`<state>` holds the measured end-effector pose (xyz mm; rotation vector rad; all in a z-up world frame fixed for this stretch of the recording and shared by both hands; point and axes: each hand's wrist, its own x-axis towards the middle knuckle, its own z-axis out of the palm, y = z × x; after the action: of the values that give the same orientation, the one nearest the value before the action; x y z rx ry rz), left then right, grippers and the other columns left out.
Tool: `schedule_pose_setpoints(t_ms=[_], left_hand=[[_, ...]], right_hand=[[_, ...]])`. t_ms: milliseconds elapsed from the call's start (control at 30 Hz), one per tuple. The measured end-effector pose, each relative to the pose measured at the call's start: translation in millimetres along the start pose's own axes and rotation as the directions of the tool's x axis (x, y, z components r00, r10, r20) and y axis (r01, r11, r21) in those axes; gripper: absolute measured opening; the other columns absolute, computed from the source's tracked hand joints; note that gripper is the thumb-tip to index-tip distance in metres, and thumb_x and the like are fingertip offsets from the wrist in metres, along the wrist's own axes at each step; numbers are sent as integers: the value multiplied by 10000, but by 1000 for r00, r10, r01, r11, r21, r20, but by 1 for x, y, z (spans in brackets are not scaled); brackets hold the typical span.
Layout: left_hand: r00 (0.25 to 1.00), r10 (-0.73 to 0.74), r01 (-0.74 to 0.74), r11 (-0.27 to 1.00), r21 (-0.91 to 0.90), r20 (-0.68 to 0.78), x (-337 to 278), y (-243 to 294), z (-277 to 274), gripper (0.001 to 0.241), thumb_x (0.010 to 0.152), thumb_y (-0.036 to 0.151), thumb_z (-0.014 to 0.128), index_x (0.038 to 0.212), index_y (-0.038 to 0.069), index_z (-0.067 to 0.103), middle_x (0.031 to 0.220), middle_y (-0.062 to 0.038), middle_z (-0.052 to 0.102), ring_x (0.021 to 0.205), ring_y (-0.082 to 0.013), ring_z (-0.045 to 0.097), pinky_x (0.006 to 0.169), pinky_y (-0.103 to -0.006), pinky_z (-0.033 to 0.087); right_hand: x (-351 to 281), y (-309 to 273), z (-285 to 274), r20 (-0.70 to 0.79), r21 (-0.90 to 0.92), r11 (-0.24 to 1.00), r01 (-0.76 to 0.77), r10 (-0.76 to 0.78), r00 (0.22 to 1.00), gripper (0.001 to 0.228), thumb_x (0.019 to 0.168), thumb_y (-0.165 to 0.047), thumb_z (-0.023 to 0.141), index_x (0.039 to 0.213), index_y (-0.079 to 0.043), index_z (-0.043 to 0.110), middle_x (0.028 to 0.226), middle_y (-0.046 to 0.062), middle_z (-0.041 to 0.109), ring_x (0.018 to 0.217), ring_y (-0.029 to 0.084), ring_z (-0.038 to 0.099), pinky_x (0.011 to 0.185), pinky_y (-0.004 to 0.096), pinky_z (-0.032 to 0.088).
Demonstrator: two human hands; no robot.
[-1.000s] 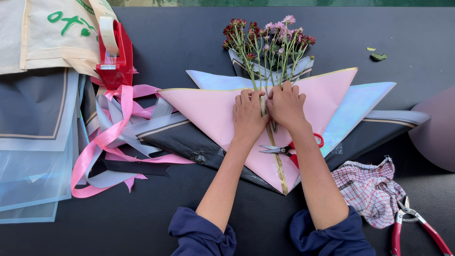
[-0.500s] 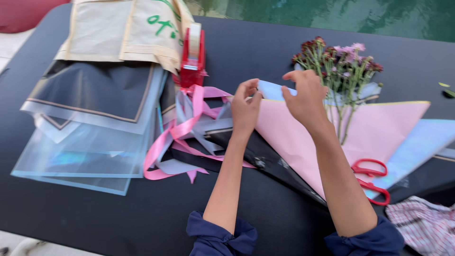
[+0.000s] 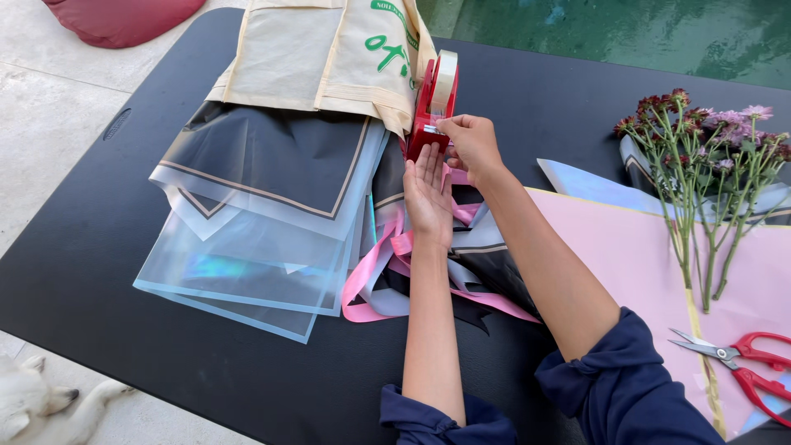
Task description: The person wraps a bouquet of flowers using several layers of decorative paper and tape. The person aligns the flower stems on a pink sheet, adds additional black and holographic sheets, and then folds the papers around the stems to form a cone, securing the wrapping with tape at various points.
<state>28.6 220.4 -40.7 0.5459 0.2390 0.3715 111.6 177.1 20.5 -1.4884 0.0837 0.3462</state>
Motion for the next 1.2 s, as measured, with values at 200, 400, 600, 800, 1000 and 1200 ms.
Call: schedule_pose_setpoints(t_ms=[200,400,600,800,1000,1200], left_hand=[[999,-36,37,998,-46,22,-2,5,3,739,1013,618,405,1594,167,333,1679,-76,249,1574,-244,135,1262,-474,65],[999,-49,49,997,-67,-5,3,1,-2,724,1008,608,447,1587,180,361,1600,-18,357,1513,-173,273,1243,-407,161],[997,-9,7,1000,-22,-79,12,-13,-15,655,1014,542,525,1531,148,449,1491,-46,492,1394,-162,444,1209,-381,281],[989,35,-38,999,-13,-144,10,-13,-6,601,1015,405,575,1539,145,434,1543,-62,449,1421,-189,435,1189,-364,359],[984,97,-85,992,89,-149,16,-23,-12,561,1022,280,583,1540,134,423,1532,-114,477,1407,-227,459,1174,-378,381],[987,110,-93,985,145,-114,25,-32,-29,588,1035,270,581,1571,148,373,1559,-115,444,1437,-249,422,1198,-413,320]], right_hand=[[2,-10,3,18,226,957,-184,185,983,296,830,-148,755,1046,5,623,780,44,471,571,100,551,665,459,678],[-2,2,-3,55,397,908,-134,122,991,269,813,-42,756,937,59,539,813,56,395,701,238,666,807,598,615],[-1,44,2,27,412,910,-50,43,999,160,847,-22,736,872,81,617,811,59,451,746,209,689,818,504,650],[-5,51,13,17,383,923,-23,17,1000,145,861,-38,734,897,64,636,822,64,495,761,193,688,810,465,647],[-9,38,11,2,359,933,35,-38,999,134,875,-54,731,921,46,655,832,69,540,776,177,687,801,425,645],[-22,19,9,-6,312,944,103,-106,994,126,889,-70,729,945,29,674,843,74,584,791,162,686,793,386,642]])
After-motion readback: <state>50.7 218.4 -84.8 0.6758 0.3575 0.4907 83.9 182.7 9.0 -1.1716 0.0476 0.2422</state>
